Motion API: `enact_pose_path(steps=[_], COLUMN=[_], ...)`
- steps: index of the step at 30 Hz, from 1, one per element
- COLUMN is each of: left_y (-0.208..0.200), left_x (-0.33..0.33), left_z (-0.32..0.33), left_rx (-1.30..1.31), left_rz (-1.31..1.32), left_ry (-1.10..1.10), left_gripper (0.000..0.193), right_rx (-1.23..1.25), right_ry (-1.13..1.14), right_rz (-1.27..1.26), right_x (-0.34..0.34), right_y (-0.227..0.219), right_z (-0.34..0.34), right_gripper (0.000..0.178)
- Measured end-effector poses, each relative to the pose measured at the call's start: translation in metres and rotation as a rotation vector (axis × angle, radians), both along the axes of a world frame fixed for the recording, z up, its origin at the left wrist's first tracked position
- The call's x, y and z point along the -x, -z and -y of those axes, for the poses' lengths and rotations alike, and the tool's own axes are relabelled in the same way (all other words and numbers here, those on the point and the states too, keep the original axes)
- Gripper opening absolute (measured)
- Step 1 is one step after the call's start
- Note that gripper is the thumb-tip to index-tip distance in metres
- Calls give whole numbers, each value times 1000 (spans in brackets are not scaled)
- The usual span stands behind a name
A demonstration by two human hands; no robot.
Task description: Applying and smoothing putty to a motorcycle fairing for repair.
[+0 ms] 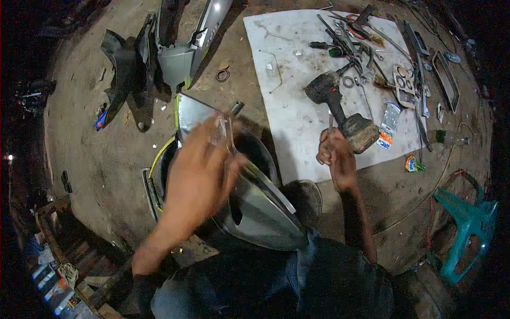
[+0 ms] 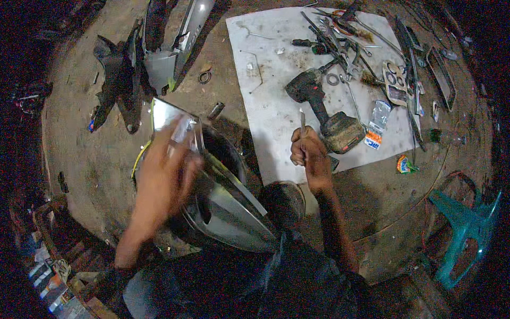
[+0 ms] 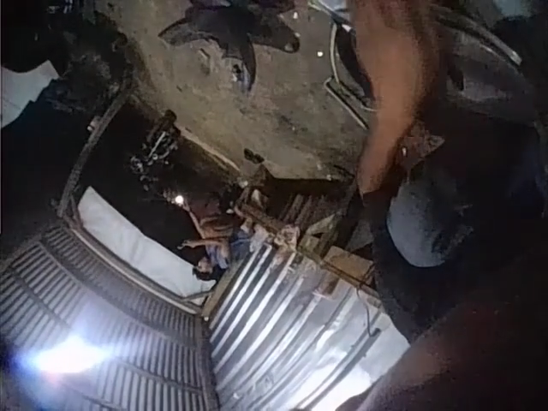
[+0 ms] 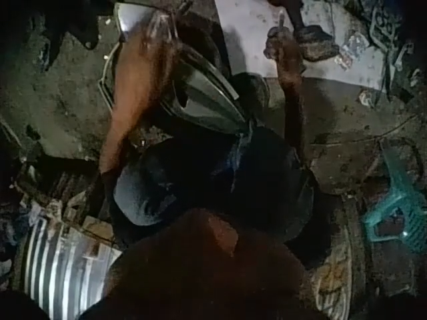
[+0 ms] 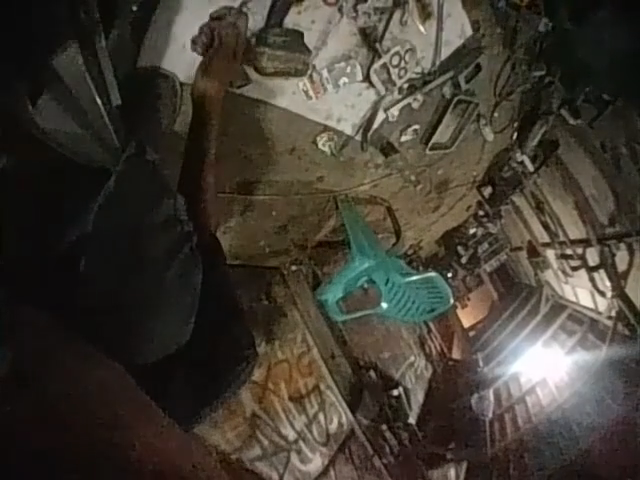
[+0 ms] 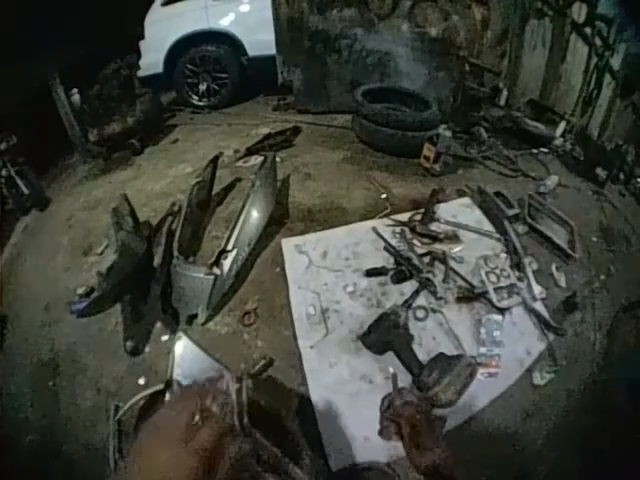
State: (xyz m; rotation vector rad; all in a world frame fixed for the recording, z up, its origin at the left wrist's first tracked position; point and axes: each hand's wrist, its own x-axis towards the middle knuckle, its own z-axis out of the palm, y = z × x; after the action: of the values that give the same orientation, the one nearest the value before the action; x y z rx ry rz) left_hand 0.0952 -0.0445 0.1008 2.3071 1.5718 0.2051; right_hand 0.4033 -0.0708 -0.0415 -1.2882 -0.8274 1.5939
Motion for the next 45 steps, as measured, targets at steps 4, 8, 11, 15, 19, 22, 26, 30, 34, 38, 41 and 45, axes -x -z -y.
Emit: enact_pose_path(steps=[4,8,11,15,19,22,26,30,34,38,41,45], left_y=[36,9,13,31,17,18,44,60,32,42,56,42], left_x=[10,-14,-15,-2,4,29,54,37,49,54,49,49], left_z=[0,24,2,0,25,23,31,63,82,70,57,78], left_rx=[-55,268,132,-77,190,-21,-148,-32,-3,-62,-201,-20], left_rz=[-295,-114,56,-209,231,288,300,183,469,733,449,251], left_ry=[-51,210,122,126,417,42,-540,-383,237,-174,-410,155], left_gripper=[71,73,72,69,55,52,62,65,56,53,59,64], right_rx=[88,41,-36,62,157,148,-11,107,104,96,124,192], right_ry=[-74,-210,-32,12,-73,-30,-38,-48,-61,17,-62,-73], right_rz=[169,158,111,133,211,336,445,431,321,312,269,267], right_x=[-15,16,13,17,12,10,10,16,26,33,15,11], right_y=[33,-6,-14,6,8,-9,3,10,7,4,26,22], right_z=[-3,-18,-7,-10,-11,-8,-9,-12,-13,-13,-5,-4], right_gripper=[39,35,32,32,28,27,30,28,29,35,33,31])
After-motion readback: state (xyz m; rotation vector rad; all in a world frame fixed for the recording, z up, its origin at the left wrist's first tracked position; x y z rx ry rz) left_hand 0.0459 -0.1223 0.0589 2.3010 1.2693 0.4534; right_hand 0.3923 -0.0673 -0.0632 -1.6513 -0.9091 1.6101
